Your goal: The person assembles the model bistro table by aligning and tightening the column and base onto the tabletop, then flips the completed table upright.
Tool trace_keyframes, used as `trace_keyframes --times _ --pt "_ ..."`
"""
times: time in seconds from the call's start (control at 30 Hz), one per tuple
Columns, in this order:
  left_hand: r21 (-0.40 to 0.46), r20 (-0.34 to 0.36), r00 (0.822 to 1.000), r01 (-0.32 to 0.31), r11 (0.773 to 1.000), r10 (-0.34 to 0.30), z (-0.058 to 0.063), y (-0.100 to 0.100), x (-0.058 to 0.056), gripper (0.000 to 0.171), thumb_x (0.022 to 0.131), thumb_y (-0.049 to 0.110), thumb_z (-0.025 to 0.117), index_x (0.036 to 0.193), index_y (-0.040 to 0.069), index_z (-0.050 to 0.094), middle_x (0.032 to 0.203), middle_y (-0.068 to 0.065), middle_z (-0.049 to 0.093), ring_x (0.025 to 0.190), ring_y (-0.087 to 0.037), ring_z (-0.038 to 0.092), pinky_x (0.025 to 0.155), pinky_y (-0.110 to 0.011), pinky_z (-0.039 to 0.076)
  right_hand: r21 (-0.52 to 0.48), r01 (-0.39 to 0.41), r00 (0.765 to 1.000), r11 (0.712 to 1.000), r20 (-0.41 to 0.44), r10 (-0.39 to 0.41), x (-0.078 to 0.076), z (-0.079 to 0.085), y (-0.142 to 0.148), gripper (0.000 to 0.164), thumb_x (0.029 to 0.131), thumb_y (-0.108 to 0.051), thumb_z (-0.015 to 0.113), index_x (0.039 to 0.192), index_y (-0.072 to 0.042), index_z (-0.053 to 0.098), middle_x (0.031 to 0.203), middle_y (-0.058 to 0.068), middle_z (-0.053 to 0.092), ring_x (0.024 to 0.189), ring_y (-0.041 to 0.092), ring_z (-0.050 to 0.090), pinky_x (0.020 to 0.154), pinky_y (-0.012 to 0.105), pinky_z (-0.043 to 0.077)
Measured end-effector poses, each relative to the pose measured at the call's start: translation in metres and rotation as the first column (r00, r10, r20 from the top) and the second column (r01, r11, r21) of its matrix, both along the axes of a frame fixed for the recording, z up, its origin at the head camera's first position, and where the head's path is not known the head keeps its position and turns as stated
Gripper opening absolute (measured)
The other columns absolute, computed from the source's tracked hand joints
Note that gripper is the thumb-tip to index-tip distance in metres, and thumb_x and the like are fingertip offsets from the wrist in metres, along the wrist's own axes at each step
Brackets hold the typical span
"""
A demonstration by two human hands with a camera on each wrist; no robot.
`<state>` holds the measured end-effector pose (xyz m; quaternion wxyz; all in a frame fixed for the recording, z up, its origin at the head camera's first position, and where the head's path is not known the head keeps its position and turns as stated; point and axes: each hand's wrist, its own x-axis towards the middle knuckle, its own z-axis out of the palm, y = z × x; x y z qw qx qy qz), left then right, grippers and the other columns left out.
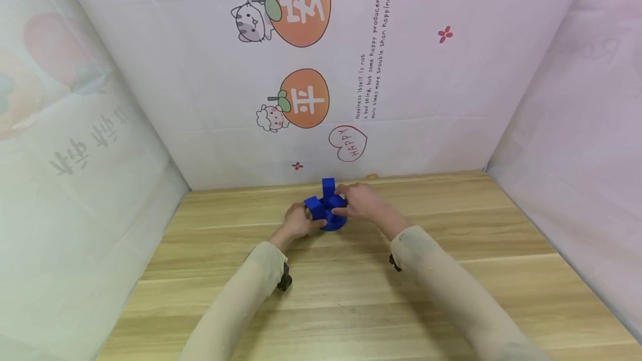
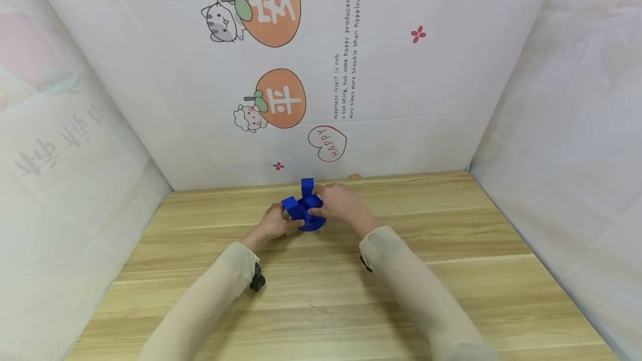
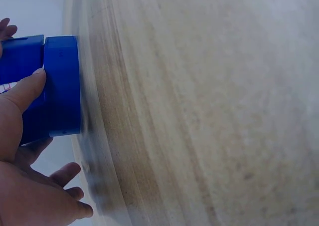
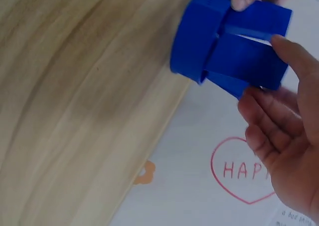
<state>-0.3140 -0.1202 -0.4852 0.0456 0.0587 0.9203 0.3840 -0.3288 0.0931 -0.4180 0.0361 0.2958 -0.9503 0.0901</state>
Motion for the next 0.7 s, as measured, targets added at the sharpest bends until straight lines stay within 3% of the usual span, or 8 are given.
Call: trace_keyframes --times 0.1,0.2,0.33,0.43,0.53,0.63,0.7 --pt "0.009 0.021 1.0 -0.008 1.0 0.007 0.002 0.0 0.001 0.076 0.086 0.034 0.078 0.145 -0.002 0.046 0.147 -0.024 0.047 0.138 -0.042 0.041 0.117 -0.055 0.031 -0.01 0.069 0.997 0.998 0.026 -0.069 -0.002 -0.001 -0.005 0.061 0.087 -0.055 0.071 0.124 -0.007 0.063 0.105 0.009 0.073 0.089 0.022 0.069 0.081 0.038 0.058" --pt "0.014 0.033 0.999 -0.014 1.0 0.014 0.002 0.0 0.001 0.078 0.086 0.035 0.078 0.147 -0.002 0.044 0.149 -0.025 0.044 0.139 -0.043 0.039 0.118 -0.055 0.03 -0.014 0.086 0.996 0.996 0.033 -0.086 -0.005 -0.006 -0.007 0.06 0.087 -0.054 0.071 0.123 -0.006 0.065 0.103 0.008 0.073 0.087 0.02 0.068 0.078 0.035 0.057" --pt "0.01 0.032 0.999 -0.019 1.0 0.019 0.002 0.001 0.002 0.078 0.087 0.035 0.078 0.147 -0.001 0.045 0.149 -0.025 0.044 0.139 -0.043 0.038 0.118 -0.055 0.029 -0.03 0.119 0.992 0.992 0.044 -0.118 -0.008 -0.012 -0.005 0.046 0.089 -0.05 0.07 0.102 -0.006 0.068 0.082 0.004 0.069 0.071 0.016 0.062 0.062 0.029 0.05" --pt "-0.001 0.023 1.0 -0.014 1.0 0.015 0.003 0.001 0.002 0.076 0.087 0.034 0.078 0.146 -0.001 0.046 0.148 -0.025 0.045 0.138 -0.044 0.039 0.117 -0.056 0.03 -0.046 0.172 0.984 0.984 0.048 -0.17 -0.009 -0.014 -0.004 0.047 0.089 -0.053 0.069 0.093 -0.006 0.064 0.078 0.005 0.065 0.068 0.018 0.059 0.059 0.03 0.047" --pt "-0.002 0.028 1.0 -0.012 1.0 0.012 0.004 0.002 0.002 0.077 0.087 0.033 0.078 0.146 -0.002 0.045 0.148 -0.025 0.045 0.138 -0.044 0.039 0.117 -0.056 0.03 -0.065 0.178 0.984 0.982 0.034 -0.176 -0.008 -0.013 -0.004 0.051 0.088 -0.051 0.07 0.11 -0.005 0.066 0.094 0.008 0.071 0.084 0.022 0.067 0.072 0.035 0.055" --pt "-0.004 0.028 1.0 -0.012 1.0 0.012 0.004 0.002 0.002 0.077 0.087 0.034 0.078 0.146 -0.003 0.045 0.149 -0.026 0.044 0.139 -0.044 0.038 0.118 -0.056 0.029 -0.1 0.12 0.993 0.988 0.029 -0.117 -0.006 -0.011 -0.005 0.057 0.088 -0.04 0.072 0.133 -0.006 0.06 0.119 0.014 0.071 0.105 0.028 0.069 0.089 0.042 0.057" --pt "0.001 0.031 0.999 -0.013 1.0 0.013 0.004 0.003 0.002 0.077 0.087 0.034 0.077 0.146 -0.002 0.045 0.149 -0.026 0.044 0.14 -0.043 0.038 0.119 -0.056 0.029 -0.108 0.084 0.996 0.991 0.029 -0.082 -0.006 -0.01 -0.005 0.057 0.089 -0.034 0.071 0.137 -0.005 0.058 0.125 0.016 0.069 0.11 0.03 0.068 0.093 0.043 0.056"
